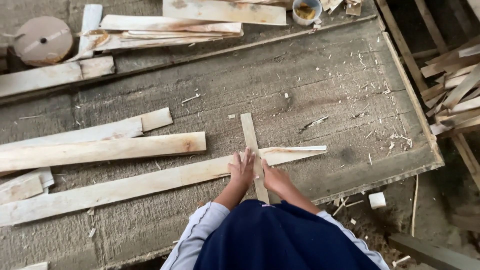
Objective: The person uses a red utility knife to cut thin wooden strips on a workbench. They repeatedly position the strips, score the wood, and snap off sections, then continue cutting additional pieces.
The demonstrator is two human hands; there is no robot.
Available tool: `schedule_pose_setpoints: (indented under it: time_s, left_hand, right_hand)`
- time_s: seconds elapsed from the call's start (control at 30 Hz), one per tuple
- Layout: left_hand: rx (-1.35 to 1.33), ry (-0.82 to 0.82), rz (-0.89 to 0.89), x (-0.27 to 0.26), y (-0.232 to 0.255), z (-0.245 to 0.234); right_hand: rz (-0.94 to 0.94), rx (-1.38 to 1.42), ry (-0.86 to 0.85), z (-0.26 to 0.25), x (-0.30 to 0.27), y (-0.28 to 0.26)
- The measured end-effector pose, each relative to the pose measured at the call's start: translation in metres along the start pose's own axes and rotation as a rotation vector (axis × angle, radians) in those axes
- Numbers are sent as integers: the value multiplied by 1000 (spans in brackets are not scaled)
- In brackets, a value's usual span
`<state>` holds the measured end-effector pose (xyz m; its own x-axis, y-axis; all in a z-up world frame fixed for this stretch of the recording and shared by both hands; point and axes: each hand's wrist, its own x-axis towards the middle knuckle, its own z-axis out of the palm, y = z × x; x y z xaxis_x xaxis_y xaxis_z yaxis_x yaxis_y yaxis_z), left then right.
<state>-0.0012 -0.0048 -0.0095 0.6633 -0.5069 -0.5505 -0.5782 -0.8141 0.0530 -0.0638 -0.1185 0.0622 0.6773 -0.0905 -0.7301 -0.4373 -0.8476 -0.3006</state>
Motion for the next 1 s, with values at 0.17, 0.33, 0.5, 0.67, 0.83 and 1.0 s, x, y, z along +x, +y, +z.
schedule_pose_setpoints:
  time_s: [0.17, 0.33, 0.5, 0.67, 0.83, 1.0]
  left_hand:
    - [-4, 5, 9, 0, -1, 5]
    - [-7, 10, 18, -7, -2, 2]
    - [-41, 8, 38, 7, -20, 2]
    - [-102, 215, 30, 26, -33, 35]
    - [-59, 396, 61, 43, -40, 52]
    - [-153, 183, 59, 36, -39, 30]
  right_hand:
    - [12, -8, -67, 16, -6, 16]
    - [109, 162, -70, 30, -41, 29]
    - [-5, -111, 64, 27, -41, 61]
    - [-175, -270, 582, 68, 28, 107]
    - [-252, -28, 776, 128, 101, 90]
    - [-90, 351, 544, 103, 87, 47]
